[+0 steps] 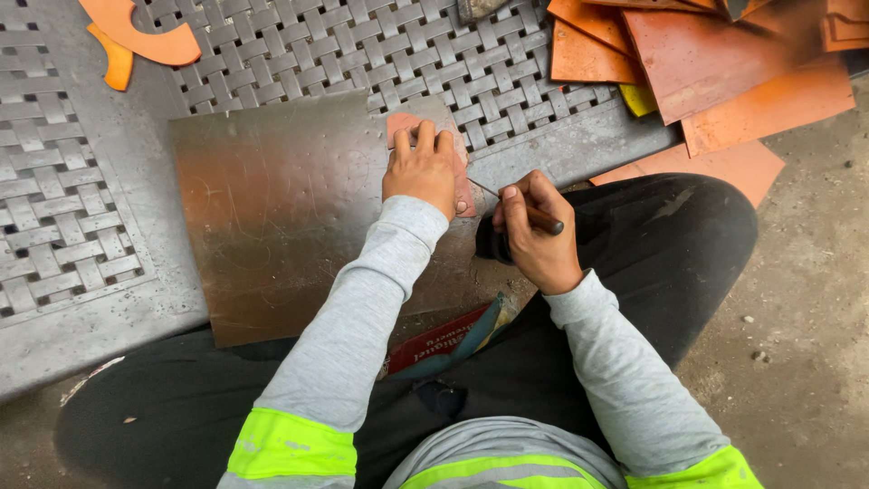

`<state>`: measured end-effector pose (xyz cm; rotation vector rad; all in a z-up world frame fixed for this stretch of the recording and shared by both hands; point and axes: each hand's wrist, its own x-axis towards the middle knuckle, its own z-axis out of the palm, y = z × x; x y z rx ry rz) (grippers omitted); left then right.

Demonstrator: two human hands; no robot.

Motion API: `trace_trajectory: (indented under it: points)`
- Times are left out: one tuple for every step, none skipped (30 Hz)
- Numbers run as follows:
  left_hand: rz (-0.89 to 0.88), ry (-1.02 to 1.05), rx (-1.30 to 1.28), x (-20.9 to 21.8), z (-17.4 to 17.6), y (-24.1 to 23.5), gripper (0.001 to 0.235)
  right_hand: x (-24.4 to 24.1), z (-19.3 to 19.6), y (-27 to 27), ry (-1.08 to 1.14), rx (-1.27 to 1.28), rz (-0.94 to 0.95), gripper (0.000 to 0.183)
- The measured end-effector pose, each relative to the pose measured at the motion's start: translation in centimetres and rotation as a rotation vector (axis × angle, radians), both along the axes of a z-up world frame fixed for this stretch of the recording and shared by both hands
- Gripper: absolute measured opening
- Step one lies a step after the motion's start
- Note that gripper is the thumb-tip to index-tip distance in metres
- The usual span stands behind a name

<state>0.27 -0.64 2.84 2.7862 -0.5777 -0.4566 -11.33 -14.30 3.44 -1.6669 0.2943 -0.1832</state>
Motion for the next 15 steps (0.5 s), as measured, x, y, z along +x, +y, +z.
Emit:
trace_trajectory:
  points:
    - [-0.004,-0.005,0.0,-0.04,0.02,0.0,0.083,0.04,-0.1,0.04,0.004,-0.004,0.004,0.015]
    - [-0.008,-0.011,0.0,-0.07,0.04,0.0,0.083,0.07,-0.19,0.04,0.008,-0.008,0.008,0.015]
    - [-0.012,-0.016,0.0,-0.06,0.06,-0.04,0.084,0.08,-0.23,0.01,-0.01,-0.001,0.002,0.016]
    - [-0.01,-0.012,0.012,-0.03,0.07,-0.14,0.085,0.06,-0.25,-0.02,-0.029,0.006,-0.005,0.016]
    - [-0.006,-0.008,0.026,0.01,0.08,-0.17,0.085,0.1,-0.28,0.02,-0.049,0.015,-0.011,0.017]
    - [-0.003,-0.004,0.04,0.03,0.09,-0.16,0.086,0.15,-0.29,0.04,-0.025,-0.005,-0.002,0.017]
    - [-0.004,0.002,0.032,-0.01,0.09,-0.12,0.086,0.15,-0.28,0.01,0.001,-0.026,0.006,0.016]
    - [-0.004,0.009,0.024,-0.06,0.08,-0.05,0.085,0.17,-0.24,0.0,0.026,-0.047,0.013,0.015]
    - [-0.006,0.013,0.016,0.01,0.1,-0.06,0.085,0.22,-0.18,-0.03,0.03,-0.042,0.015,0.016]
    - [-0.008,0.005,0.014,0.12,0.1,-0.1,0.085,0.24,-0.1,-0.06,0.033,-0.037,0.017,0.016]
    - [-0.009,0.001,0.013,0.07,0.06,-0.03,0.085,0.16,-0.05,0.01,0.041,-0.03,0.021,0.016]
    - [-0.01,-0.003,0.012,0.04,0.0,0.05,0.085,0.08,-0.02,0.12,0.037,-0.038,0.03,0.016]
    - [-0.012,-0.006,0.009,0.01,-0.08,0.02,0.085,-0.03,0.02,0.13,0.034,-0.048,0.038,0.016]
    - [-0.014,-0.01,0.006,-0.03,-0.15,-0.01,0.085,-0.15,0.08,0.15,0.031,-0.058,0.046,0.017]
    - [-0.015,-0.014,0.005,-0.04,-0.18,0.05,0.085,-0.22,0.13,0.24,0.037,-0.075,0.036,0.017]
